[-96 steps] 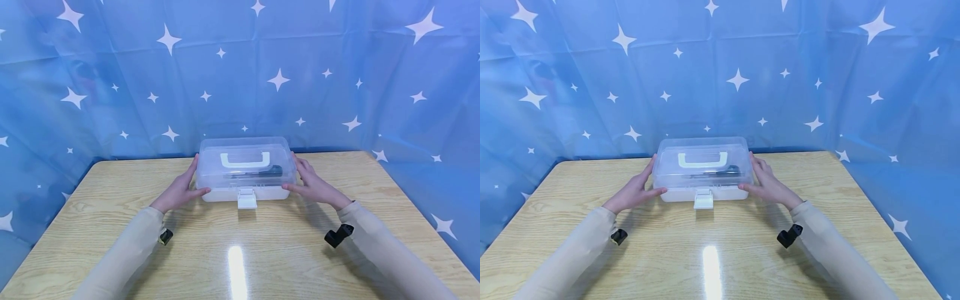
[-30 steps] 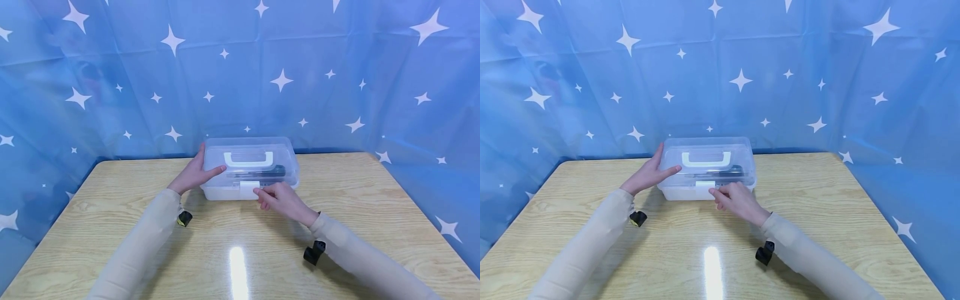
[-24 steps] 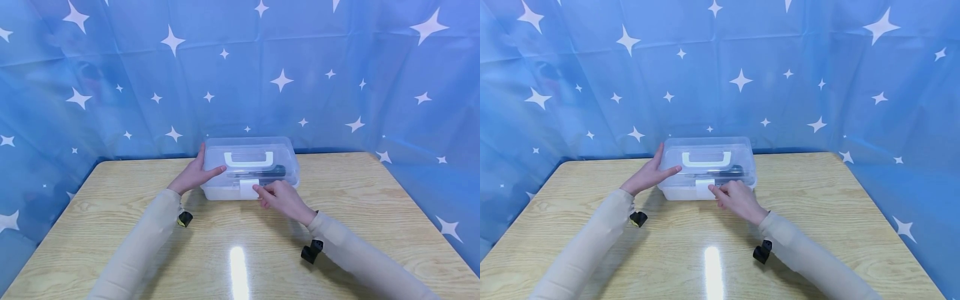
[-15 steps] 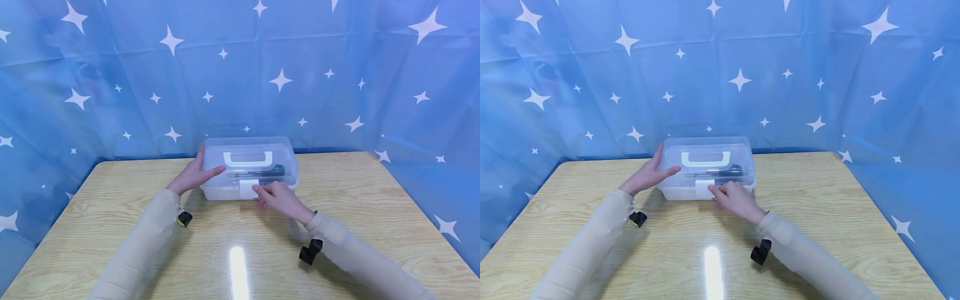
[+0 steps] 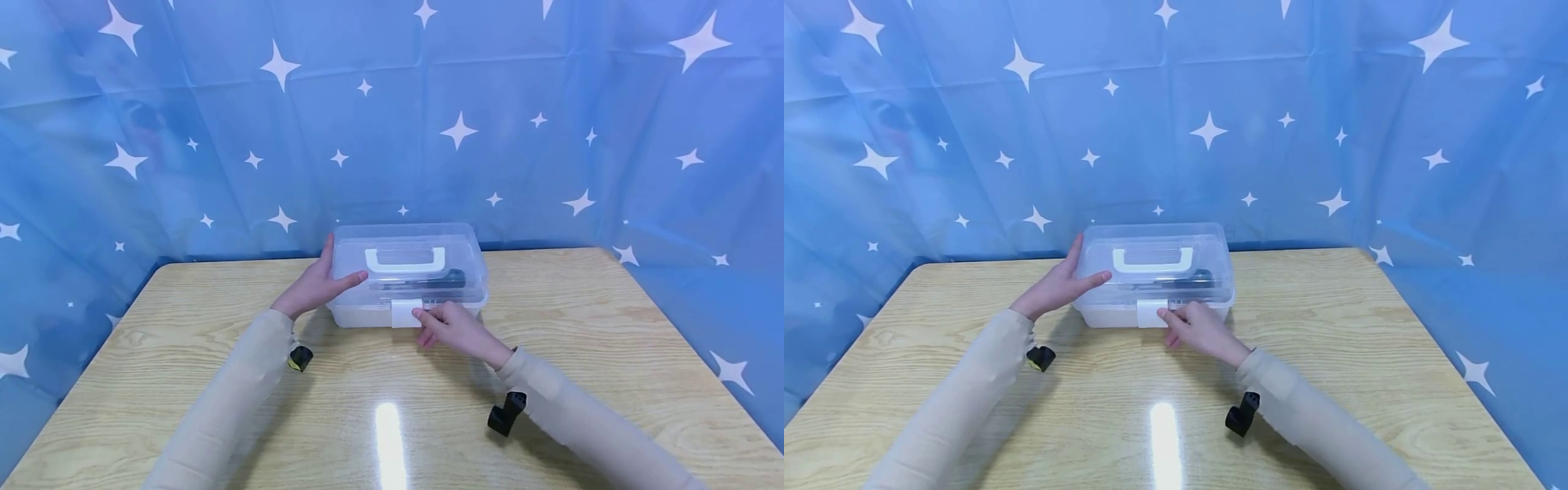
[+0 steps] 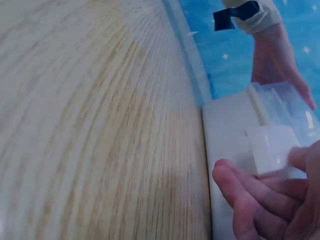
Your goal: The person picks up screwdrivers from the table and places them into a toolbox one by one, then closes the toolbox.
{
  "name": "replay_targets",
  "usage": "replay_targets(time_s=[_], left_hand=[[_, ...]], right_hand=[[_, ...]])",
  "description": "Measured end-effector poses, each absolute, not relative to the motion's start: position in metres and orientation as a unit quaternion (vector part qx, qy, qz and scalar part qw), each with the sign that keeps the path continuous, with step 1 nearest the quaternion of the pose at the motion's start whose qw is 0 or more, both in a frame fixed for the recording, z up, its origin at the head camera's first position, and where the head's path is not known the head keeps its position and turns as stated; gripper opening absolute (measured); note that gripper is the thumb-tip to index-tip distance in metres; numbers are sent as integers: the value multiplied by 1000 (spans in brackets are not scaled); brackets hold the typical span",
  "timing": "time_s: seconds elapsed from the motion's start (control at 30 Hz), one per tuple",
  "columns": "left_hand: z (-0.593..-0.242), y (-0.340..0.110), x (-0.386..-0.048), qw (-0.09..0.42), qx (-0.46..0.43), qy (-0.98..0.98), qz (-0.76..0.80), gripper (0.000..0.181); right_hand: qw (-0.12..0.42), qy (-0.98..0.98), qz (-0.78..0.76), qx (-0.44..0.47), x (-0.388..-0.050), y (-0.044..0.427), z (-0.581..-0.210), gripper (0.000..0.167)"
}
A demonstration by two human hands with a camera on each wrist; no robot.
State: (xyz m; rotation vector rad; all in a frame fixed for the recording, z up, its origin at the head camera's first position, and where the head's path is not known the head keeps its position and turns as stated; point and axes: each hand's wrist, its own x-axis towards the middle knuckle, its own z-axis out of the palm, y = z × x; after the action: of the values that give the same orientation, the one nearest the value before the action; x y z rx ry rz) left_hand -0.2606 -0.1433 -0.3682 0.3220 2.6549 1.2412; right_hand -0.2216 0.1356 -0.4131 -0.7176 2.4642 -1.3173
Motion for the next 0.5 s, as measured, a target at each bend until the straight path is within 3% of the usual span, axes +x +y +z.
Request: replay_targets(time_s=[0.5], left_hand=[[-370, -143, -260, 93, 116, 893, 425, 112]], right_hand=[[91, 879, -421, -205, -217, 134, -415, 50]])
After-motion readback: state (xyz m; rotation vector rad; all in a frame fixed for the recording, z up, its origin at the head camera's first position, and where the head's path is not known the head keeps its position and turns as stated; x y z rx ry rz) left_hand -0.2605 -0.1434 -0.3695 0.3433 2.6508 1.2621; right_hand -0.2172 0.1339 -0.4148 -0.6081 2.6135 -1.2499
